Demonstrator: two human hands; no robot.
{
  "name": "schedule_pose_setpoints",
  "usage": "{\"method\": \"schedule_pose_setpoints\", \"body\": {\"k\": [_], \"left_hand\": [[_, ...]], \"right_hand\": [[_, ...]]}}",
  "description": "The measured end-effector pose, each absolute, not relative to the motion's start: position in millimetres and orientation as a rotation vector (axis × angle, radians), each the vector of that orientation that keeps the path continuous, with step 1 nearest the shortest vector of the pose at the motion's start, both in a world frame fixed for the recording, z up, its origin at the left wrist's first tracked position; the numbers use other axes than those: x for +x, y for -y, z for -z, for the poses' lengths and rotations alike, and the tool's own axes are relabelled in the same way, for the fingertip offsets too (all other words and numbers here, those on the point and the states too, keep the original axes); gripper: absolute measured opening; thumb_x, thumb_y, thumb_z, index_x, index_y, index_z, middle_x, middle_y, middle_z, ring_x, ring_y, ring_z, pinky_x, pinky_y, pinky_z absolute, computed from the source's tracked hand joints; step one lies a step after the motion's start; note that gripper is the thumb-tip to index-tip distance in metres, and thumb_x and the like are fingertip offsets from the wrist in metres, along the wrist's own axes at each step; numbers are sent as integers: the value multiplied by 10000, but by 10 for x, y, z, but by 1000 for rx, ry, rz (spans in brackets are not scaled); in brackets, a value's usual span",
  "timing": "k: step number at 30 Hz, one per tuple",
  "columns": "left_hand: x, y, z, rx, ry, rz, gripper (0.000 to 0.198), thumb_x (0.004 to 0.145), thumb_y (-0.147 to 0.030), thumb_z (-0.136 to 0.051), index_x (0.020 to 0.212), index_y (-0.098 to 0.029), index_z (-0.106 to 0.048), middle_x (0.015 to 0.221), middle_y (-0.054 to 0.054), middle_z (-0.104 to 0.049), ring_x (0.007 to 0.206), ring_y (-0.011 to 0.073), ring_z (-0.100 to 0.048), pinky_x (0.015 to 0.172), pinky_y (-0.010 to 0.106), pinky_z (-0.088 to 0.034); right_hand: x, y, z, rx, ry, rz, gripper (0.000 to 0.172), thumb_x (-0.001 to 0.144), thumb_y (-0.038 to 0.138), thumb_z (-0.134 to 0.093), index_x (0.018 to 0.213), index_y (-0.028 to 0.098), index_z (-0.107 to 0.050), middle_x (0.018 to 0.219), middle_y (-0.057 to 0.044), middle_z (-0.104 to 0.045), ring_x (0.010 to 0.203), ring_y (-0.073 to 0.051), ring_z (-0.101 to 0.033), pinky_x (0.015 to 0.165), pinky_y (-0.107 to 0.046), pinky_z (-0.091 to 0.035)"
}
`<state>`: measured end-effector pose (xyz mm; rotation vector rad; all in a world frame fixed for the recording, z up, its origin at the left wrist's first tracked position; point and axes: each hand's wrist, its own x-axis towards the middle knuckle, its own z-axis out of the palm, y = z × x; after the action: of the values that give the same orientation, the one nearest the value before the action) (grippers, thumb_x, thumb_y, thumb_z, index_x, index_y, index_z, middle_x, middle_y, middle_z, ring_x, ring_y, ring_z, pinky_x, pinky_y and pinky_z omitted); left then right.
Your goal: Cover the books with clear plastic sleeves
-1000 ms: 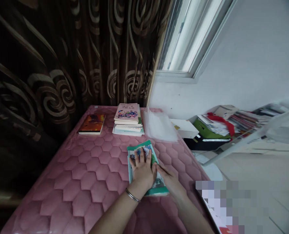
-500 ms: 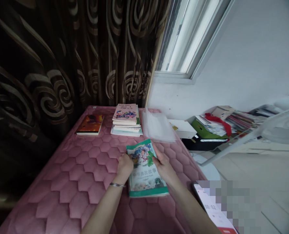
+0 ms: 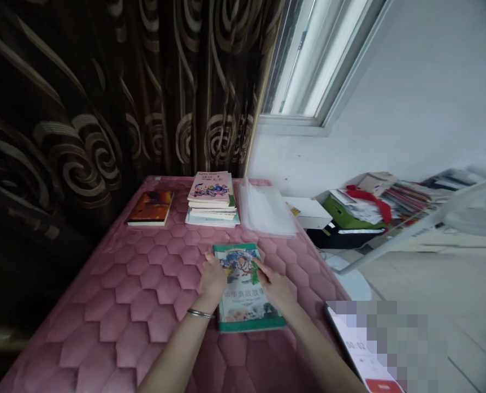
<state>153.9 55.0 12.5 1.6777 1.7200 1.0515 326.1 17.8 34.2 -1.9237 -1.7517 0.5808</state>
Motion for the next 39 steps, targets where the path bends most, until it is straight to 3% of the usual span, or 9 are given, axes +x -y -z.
{"method": "schedule_pose_setpoints", "body": {"k": [2, 5, 8, 11, 20, 27, 32, 35, 39], "left_hand": [[1583, -520, -156, 1665, -1833, -955, 458, 908, -152, -385, 1348, -31, -429, 1234, 289, -523, 1046, 347, -596, 813, 448, -505], [1640, -454, -226, 1852, -2061, -723, 534, 867, -65, -322, 1396, -68, -391, 1328, 272, -476, 1096, 349, -567, 853, 492, -488], [1686, -376, -264, 2239, -2018, -567, 507, 881, -118, -350, 1372, -172, -467, 1467, 157, -396, 1301, 336, -402, 1059, 573, -310], [1724, -311, -239, 2435, -1767, -531, 493, 902, -272, -403, 1380, -171, -469, 1510, 119, -344, 1410, 302, -237, 1153, 540, -133], [1695, -270, -109, 2419, -1625, -534, 615, 859, -445, -495, 1440, -289, -364, 1550, 72, -266, 1440, 314, -131, 1153, 531, -131], [1728, -362, -222, 2473, -1589, -430, 595, 888, -415, -440, 1433, -184, -384, 1540, 121, -270, 1423, 318, -200, 1152, 526, -144], [1758, -669, -223, 2592, -1490, -395, 543, 945, -382, -301, 1427, -145, -379, 1513, 90, -344, 1404, 239, -274, 1158, 448, -194], [1769, -708, -210, 2545, -1627, -436, 567, 945, -400, -295, 1423, -107, -379, 1503, 120, -357, 1398, 243, -287, 1157, 430, -201], [1731, -354, -200, 2564, -1567, -359, 613, 917, -412, -370, 1439, -91, -347, 1528, 144, -289, 1413, 285, -244, 1154, 466, -196]], "right_hand": [[3247, -170, -326, -1940, 1812, -446, 462, 890, 254, -366, 1298, 260, -582, 876, -49, -748, 702, -216, -682, 642, -286, -488], [3239, -149, -271, -1975, 1867, -291, 431, 911, 261, -371, 1282, 291, -587, 1049, -61, -721, 805, -215, -688, 675, -283, -496], [3239, -122, -214, -2009, 1897, -227, 422, 931, 269, -364, 1303, 296, -561, 1083, -72, -700, 794, -207, -682, 662, -280, -494], [3230, -96, -197, -2062, 1924, -162, 413, 939, 263, -376, 1309, 301, -554, 1066, -87, -683, 746, -198, -675, 628, -268, -476], [3161, -33, -192, -2161, 1976, -75, 428, 960, 283, -344, 1357, 336, -493, 992, -83, -600, 706, -183, -659, 529, -243, -442], [3145, -7, -183, -2185, 2038, -52, 445, 965, 260, -321, 1387, 311, -454, 1082, -92, -588, 732, -162, -650, 533, -220, -439], [3147, -13, -182, -2162, 2083, 2, 450, 965, 231, -318, 1394, 255, -453, 1053, -105, -584, 794, -186, -633, 670, -272, -470], [3156, -1, -169, -2150, 2106, 12, 446, 964, 235, -324, 1385, 242, -471, 984, -105, -581, 819, -206, -613, 735, -307, -466], [3196, -37, -158, -2082, 2132, 72, 446, 950, 223, -356, 1374, 252, -488, 1064, -116, -572, 972, -231, -568, 833, -319, -443]]}}
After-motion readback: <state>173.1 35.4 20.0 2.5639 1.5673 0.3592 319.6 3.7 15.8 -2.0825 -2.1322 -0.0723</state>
